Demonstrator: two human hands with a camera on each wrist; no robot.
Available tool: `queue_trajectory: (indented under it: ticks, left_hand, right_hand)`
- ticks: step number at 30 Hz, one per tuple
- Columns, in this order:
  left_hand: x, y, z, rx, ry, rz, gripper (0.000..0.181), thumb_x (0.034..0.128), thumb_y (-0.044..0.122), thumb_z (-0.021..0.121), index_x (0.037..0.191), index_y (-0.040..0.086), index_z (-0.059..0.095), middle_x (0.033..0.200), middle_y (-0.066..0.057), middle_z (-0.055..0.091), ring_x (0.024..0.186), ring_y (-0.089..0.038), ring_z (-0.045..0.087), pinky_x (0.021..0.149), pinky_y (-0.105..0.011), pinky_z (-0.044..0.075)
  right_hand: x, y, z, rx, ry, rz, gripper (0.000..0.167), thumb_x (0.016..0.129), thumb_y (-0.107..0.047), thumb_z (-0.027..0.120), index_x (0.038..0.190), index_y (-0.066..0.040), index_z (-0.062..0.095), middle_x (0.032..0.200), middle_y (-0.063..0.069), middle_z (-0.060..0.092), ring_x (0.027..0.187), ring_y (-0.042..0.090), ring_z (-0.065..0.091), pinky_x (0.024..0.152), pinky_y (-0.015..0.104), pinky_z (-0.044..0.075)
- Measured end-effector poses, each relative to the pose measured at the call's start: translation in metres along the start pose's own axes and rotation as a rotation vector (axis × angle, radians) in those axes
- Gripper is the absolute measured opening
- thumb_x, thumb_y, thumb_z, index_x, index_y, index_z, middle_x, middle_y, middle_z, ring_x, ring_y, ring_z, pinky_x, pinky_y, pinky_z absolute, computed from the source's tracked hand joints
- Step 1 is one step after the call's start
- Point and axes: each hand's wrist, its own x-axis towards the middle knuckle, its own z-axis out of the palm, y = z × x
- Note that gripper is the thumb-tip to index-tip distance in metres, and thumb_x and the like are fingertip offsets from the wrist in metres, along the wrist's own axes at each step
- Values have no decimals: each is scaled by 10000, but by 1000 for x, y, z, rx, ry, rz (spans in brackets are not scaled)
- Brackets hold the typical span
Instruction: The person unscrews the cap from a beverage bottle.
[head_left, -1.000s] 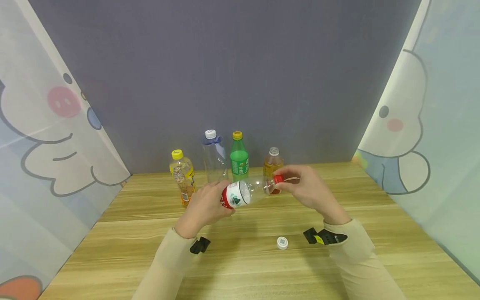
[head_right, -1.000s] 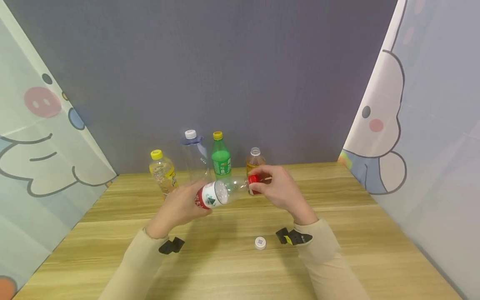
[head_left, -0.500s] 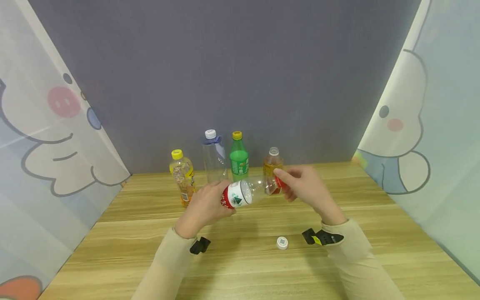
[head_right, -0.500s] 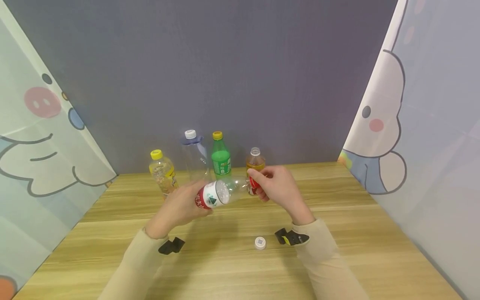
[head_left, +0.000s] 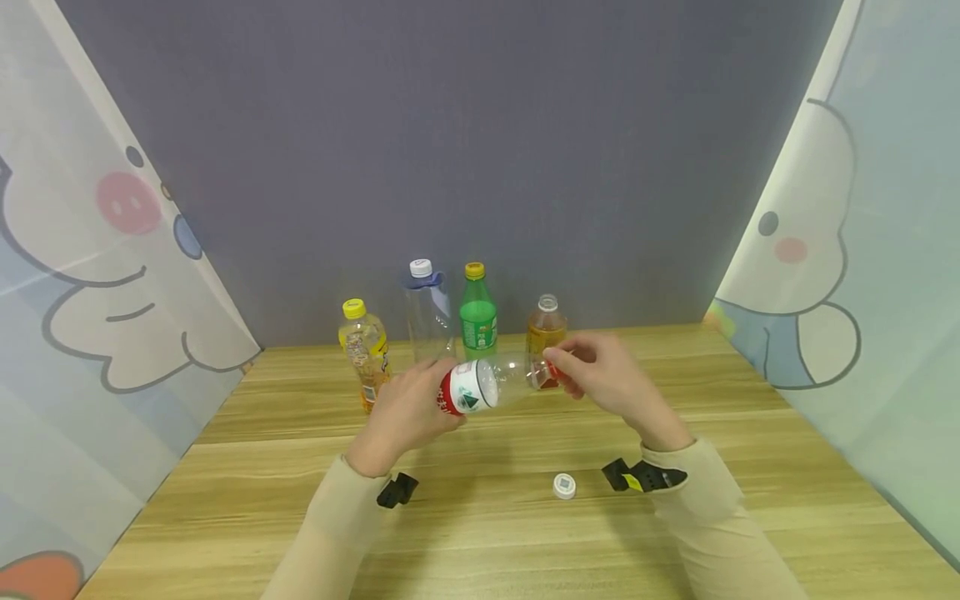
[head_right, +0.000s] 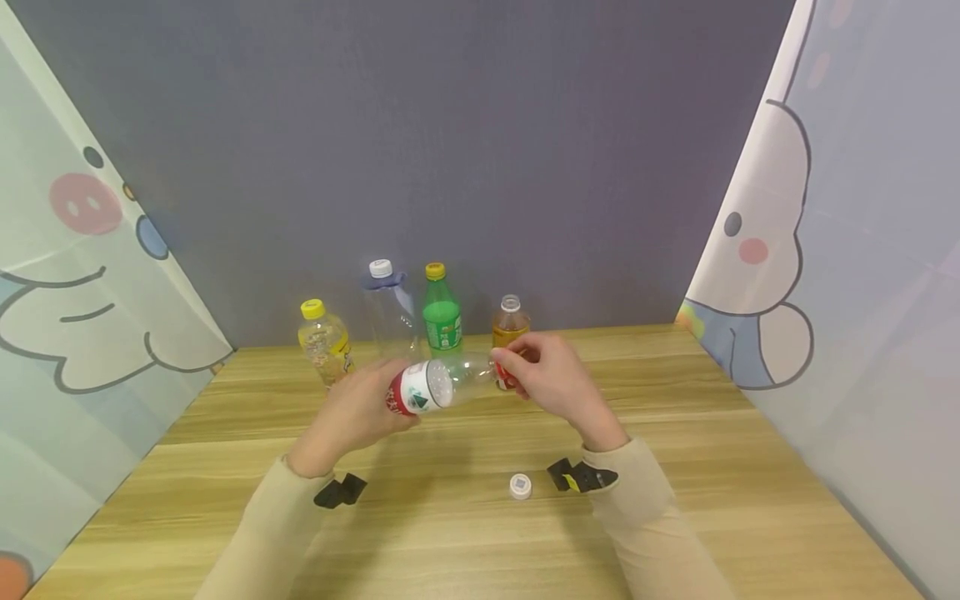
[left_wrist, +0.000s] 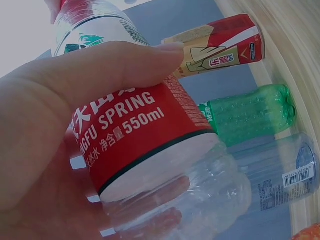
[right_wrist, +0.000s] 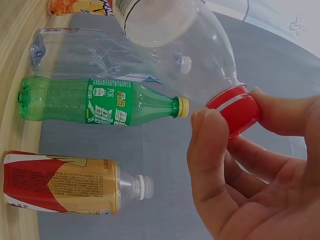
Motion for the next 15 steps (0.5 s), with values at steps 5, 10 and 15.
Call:
queue_trajectory:
  ticks: [5,10,15]
  left_hand:
    - [-1,-1,-1,3,3,16,639,658,268,960,1197,136,643,1006,-28,657,793,-229,637,620,-391,532]
    - [0,-1,0,6,3,13,638,639,275,970,1170,133,647,985,-24,654,794,-224,627,637,-397,522]
    - [1,-2,1,-22,-43,-8,607,642,295,965,1126,137,634,897,0,636,746,-213,612,621,-385,502]
  right_hand:
    - [0,1,0,-12,-4,-17,223,1007,-192,645,1048,22,694,782,92,652,689,230,619,641,349,546]
    - [0,2,1,-43,16,-23,204,983,-160,678,1097,5,714,905,89,718,810,282,683,728,379,557]
    - [-1,1,1,-88,44,-66,227,931,-125,738,1134,-24,724,1017,71,734,941,261,686,797,396,546]
